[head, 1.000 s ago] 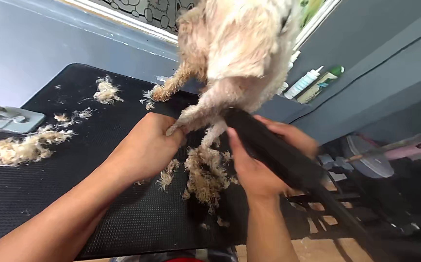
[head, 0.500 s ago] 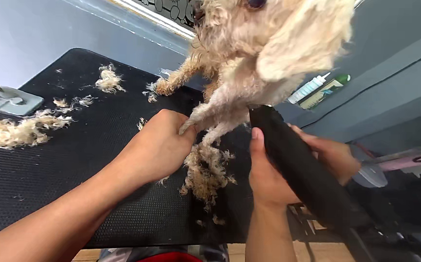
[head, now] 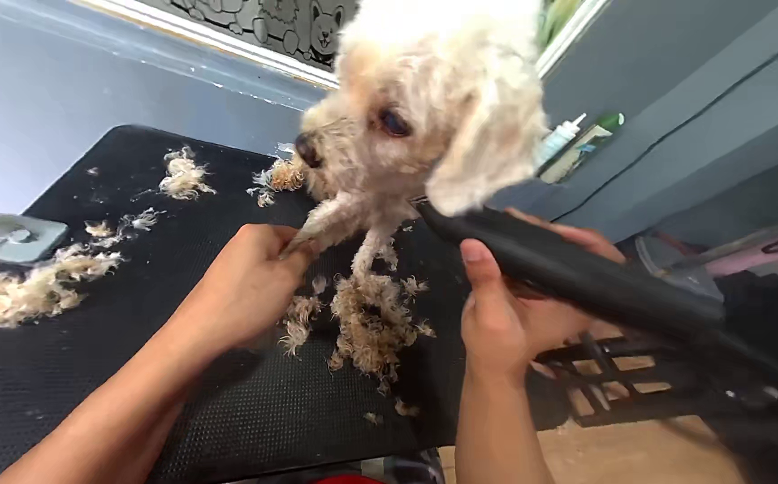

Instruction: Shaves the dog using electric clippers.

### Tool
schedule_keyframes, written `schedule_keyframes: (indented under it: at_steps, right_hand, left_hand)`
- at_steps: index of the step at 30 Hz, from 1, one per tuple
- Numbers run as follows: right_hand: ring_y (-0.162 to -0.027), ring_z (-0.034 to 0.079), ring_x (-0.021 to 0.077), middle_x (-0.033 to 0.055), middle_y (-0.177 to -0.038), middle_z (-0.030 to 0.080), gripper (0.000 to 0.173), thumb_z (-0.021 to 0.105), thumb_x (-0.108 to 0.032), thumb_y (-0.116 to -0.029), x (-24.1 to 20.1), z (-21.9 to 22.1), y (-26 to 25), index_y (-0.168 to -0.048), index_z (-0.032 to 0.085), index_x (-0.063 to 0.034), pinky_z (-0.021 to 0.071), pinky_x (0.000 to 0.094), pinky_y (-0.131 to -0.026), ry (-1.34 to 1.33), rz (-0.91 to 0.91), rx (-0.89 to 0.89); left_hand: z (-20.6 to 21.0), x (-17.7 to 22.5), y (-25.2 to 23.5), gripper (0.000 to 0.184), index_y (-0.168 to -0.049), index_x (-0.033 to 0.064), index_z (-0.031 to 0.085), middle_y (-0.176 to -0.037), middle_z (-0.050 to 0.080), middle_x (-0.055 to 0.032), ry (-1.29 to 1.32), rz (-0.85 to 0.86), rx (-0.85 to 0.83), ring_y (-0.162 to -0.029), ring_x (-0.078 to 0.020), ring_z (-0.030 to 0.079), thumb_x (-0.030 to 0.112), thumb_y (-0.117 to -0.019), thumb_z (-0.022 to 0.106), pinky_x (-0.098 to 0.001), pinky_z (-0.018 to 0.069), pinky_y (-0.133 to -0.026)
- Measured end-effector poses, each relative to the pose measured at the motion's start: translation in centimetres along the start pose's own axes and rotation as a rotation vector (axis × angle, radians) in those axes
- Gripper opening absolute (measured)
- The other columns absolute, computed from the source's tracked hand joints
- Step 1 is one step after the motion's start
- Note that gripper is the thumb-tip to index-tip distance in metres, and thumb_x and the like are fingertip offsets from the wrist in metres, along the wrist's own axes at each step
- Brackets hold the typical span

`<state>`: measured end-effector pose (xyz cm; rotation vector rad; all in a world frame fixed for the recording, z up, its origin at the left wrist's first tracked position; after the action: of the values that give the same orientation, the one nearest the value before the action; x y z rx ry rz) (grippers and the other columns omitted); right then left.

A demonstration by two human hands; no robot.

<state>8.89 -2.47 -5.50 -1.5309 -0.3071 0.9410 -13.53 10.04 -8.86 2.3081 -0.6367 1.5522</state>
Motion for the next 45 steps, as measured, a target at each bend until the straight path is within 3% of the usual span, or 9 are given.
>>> schedule_keyframes:
  at_steps: [4, 8, 10, 16, 22, 29, 37, 42, 45]
  right_hand:
    - [-0.107, 0.071, 0.0289, 0.0137, -0.115, 0.069, 0.065, 0.088, 0.001, -0.0744, 2.6, 2.3, 1.2, -0.125, 0.047, -0.0037, 0.0620, 0.0473, -0.094, -0.220, 0.064, 0.036]
    - [-0.097, 0.073, 0.0189, 0.0099, -0.109, 0.071, 0.062, 0.090, 0.004, -0.0697, 3.4, 4.2, 3.4, -0.121, 0.055, 0.0018, 0.0659, 0.0373, -0.083, -0.155, 0.297, -0.078]
    - [-0.098, 0.074, 0.0256, 0.0153, -0.109, 0.073, 0.058, 0.087, 0.007, -0.0718, 2.9, 3.8, 3.6, -0.121, 0.056, 0.0045, 0.0664, 0.0422, -0.084, -0.243, 0.387, -0.107]
    - [-0.110, 0.070, 0.0315, 0.0181, -0.115, 0.069, 0.065, 0.082, 0.014, -0.0735, 2.0, 4.1, 4.6, -0.124, 0.044, -0.0038, 0.0620, 0.0468, -0.093, -0.515, 0.209, 0.328]
    - [-0.102, 0.072, 0.0306, 0.0215, -0.111, 0.070, 0.053, 0.078, 0.014, -0.0764, 4.1, 5.0, 5.4, -0.122, 0.052, 0.0046, 0.0624, 0.0478, -0.088, -0.707, 0.587, 0.253]
    - [-0.110, 0.070, 0.0327, 0.0231, -0.116, 0.068, 0.062, 0.077, 0.019, -0.0743, 1.4, 2.1, 4.7, -0.123, 0.044, 0.0006, 0.0613, 0.0460, -0.092, -0.735, 0.286, 0.398]
    - [-0.104, 0.072, 0.0313, 0.0221, -0.110, 0.070, 0.056, 0.079, 0.015, -0.0743, 2.1, 2.7, 4.9, -0.122, 0.051, 0.0070, 0.0610, 0.0485, -0.094, -0.785, 0.591, 0.157]
    - [-0.106, 0.070, 0.0326, 0.0237, -0.111, 0.068, 0.050, 0.074, 0.017, -0.0779, 2.0, 2.2, 4.7, -0.119, 0.048, 0.0048, 0.0606, 0.0485, -0.092, -0.869, 0.449, 0.389]
    - [-0.105, 0.071, 0.0334, 0.0245, -0.110, 0.069, 0.054, 0.076, 0.018, -0.0740, 2.1, 3.5, 4.8, -0.120, 0.049, 0.0067, 0.0608, 0.0494, -0.091, -0.893, 0.488, 0.349]
  left_hand:
    - [-0.4, -0.4, 0.9, 0.033, -0.090, 0.0123, 0.069, -0.054, 0.050, -0.0049, 0.035, 0.028, 0.009, -0.038, -0.0166, 0.041, 0.035, -0.1064, 0.053, -0.0309, 0.0366, -0.034]
    - [-1.0, 0.0, 1.7, 0.031, -0.089, 0.0150, 0.069, -0.053, 0.047, -0.0027, -0.020, 0.065, 0.052, -0.038, -0.0145, 0.040, 0.036, -0.1047, 0.054, -0.0292, 0.0355, -0.034]
    - [-1.6, 0.2, 1.9, 0.030, -0.087, 0.0152, 0.069, -0.053, 0.048, -0.0028, -0.057, 0.074, 0.068, -0.037, -0.0142, 0.041, 0.036, -0.1038, 0.055, -0.0287, 0.0356, -0.034]
    - [-2.4, 1.1, 3.3, 0.033, -0.082, 0.0149, 0.065, -0.053, 0.044, -0.0012, -0.064, 0.097, 0.054, -0.037, -0.0118, 0.038, 0.038, -0.1031, 0.055, -0.0263, 0.0338, -0.034]
    - [-3.0, 2.2, 4.9, 0.028, -0.089, 0.0119, 0.068, -0.056, 0.045, 0.0024, -0.028, 0.021, 0.011, -0.040, -0.0081, 0.037, 0.030, -0.1047, 0.053, -0.0238, 0.0343, -0.035]
    - [-1.0, 3.2, 8.4, 0.030, -0.094, 0.0082, 0.061, -0.057, 0.050, 0.0038, 0.127, -0.009, -0.054, -0.038, -0.0061, 0.041, 0.019, -0.1108, 0.039, -0.0227, 0.0393, -0.032]
    - [0.2, 2.4, 12.2, 0.033, -0.091, 0.0104, 0.057, -0.057, 0.048, 0.0050, 0.098, -0.011, -0.019, -0.039, -0.0059, 0.042, 0.023, -0.1124, 0.035, -0.0227, 0.0398, -0.033]
    - [0.0, 1.7, 13.2, 0.033, -0.091, 0.0118, 0.057, -0.057, 0.048, 0.0061, 0.062, -0.003, -0.019, -0.040, -0.0045, 0.041, 0.023, -0.1124, 0.035, -0.0215, 0.0386, -0.035]
    - [0.1, 1.7, 13.5, 0.033, -0.091, 0.0113, 0.056, -0.057, 0.047, 0.0054, 0.064, -0.017, -0.026, -0.040, -0.0052, 0.040, 0.023, -0.1125, 0.034, -0.0217, 0.0378, -0.034]
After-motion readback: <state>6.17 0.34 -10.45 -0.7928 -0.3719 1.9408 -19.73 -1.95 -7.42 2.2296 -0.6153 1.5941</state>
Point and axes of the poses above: each hand's wrist, its own y-axis away from the middle knuckle, its own z-axis out of the palm, x = y × z, the point moved 3 cm from there along -y, towards the middle knuckle
